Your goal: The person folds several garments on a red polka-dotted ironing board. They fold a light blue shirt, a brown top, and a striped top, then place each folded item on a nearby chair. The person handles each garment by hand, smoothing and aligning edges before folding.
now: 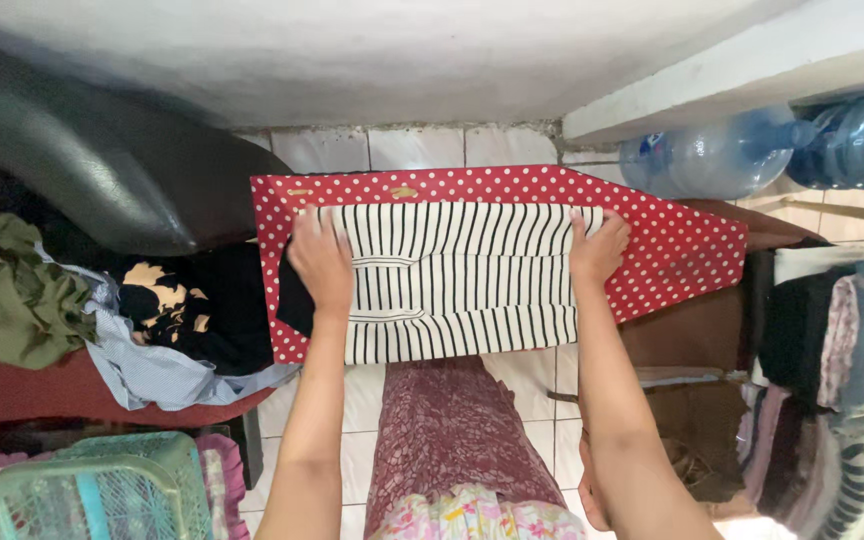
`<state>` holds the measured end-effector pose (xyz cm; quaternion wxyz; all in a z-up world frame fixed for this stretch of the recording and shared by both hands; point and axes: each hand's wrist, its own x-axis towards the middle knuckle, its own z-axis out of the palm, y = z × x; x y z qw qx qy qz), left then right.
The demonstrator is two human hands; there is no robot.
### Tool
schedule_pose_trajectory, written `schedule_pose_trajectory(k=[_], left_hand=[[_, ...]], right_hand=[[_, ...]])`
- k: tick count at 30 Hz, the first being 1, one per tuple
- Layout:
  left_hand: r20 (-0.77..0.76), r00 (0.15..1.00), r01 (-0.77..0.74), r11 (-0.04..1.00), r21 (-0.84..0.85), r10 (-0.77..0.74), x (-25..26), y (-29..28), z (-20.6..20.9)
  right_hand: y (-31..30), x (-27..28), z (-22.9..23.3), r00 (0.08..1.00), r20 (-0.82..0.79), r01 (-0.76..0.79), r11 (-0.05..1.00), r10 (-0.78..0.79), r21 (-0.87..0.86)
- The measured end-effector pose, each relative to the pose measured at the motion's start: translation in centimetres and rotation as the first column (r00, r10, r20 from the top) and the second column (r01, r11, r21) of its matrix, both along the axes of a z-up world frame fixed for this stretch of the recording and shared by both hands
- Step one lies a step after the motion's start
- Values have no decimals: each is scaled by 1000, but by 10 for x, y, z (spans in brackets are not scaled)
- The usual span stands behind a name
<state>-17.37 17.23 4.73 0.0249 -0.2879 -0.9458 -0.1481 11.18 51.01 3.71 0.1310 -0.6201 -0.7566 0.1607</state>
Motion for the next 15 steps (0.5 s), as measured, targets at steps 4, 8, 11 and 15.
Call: schedule_pose_trajectory(k=[4,8,11,15], left_hand=[[69,854,520,852,-65,-516,40,30,7],[109,802,583,809,74,-587,37,28,-9],[71,760,649,759,-47,-646,30,11,-21],[10,732,659,703,-266,-682,24,1,-26]], right_hand=[[-17,-2,6,993,117,-13,998,5,67],[-10,-3,3,967,252,-64,990,30,129],[-13,2,1,956,292,-19,999,30,-41],[-12,15,-7,929,360,-114,993,92,41]])
